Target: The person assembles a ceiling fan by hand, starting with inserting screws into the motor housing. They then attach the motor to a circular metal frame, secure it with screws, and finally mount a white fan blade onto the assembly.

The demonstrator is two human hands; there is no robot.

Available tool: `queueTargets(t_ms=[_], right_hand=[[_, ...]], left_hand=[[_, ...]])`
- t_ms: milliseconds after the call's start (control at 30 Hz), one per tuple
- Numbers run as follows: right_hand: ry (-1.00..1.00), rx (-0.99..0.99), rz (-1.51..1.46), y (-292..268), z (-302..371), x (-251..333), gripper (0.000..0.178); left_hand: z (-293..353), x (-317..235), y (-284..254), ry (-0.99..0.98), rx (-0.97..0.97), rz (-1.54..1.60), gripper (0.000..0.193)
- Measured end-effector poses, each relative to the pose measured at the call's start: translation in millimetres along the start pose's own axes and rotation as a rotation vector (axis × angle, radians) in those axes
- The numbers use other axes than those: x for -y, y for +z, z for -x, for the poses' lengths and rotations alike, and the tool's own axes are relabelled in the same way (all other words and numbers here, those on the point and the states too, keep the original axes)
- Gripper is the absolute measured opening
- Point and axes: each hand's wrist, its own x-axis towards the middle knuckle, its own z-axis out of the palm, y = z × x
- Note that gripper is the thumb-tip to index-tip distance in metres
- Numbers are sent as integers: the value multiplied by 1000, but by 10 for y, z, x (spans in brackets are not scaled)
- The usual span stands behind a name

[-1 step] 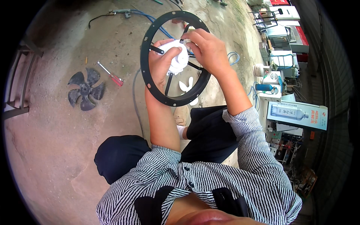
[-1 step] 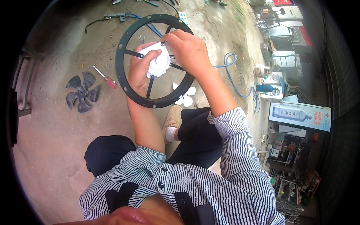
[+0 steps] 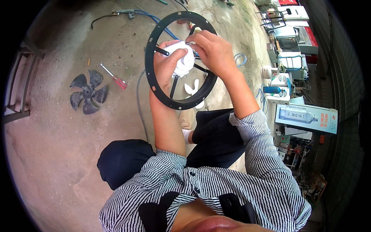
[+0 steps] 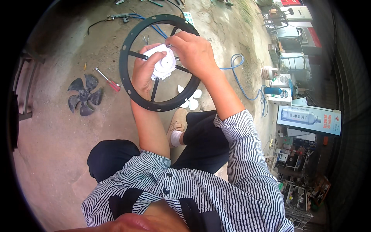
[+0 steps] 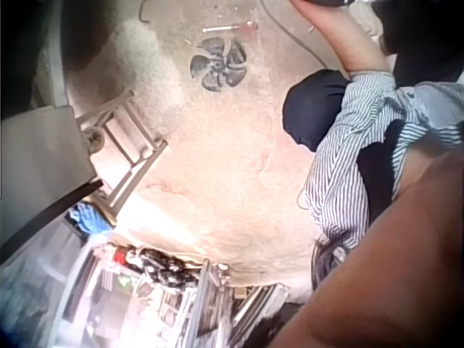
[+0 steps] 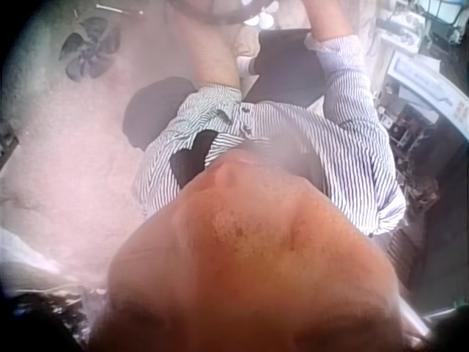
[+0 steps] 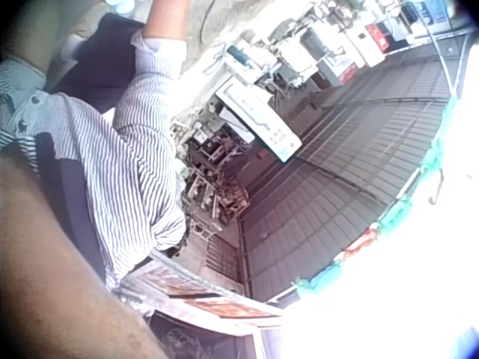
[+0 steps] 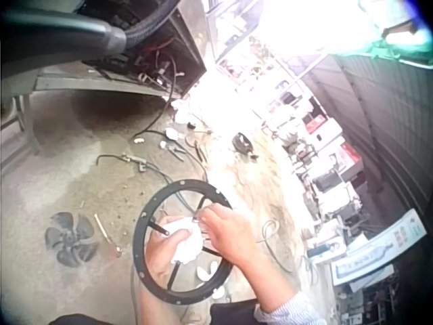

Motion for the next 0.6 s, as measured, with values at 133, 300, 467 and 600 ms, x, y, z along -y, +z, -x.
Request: queueTargets(t_ms=[133, 300, 467, 600], right_hand=[[-76, -9, 22, 23, 4, -51, 10], [-93, -31, 16, 31, -6, -46, 11], [-132, -10, 18, 60, 12, -107, 14], [-142, -19, 46, 26, -10, -77, 16]], left_hand=[[-18, 38, 4, 2, -7, -11, 43], [0, 22, 12, -4, -6, 23, 43], [-4, 24, 24, -7, -4, 29, 42], [-9, 2, 14, -4, -1, 31, 42]])
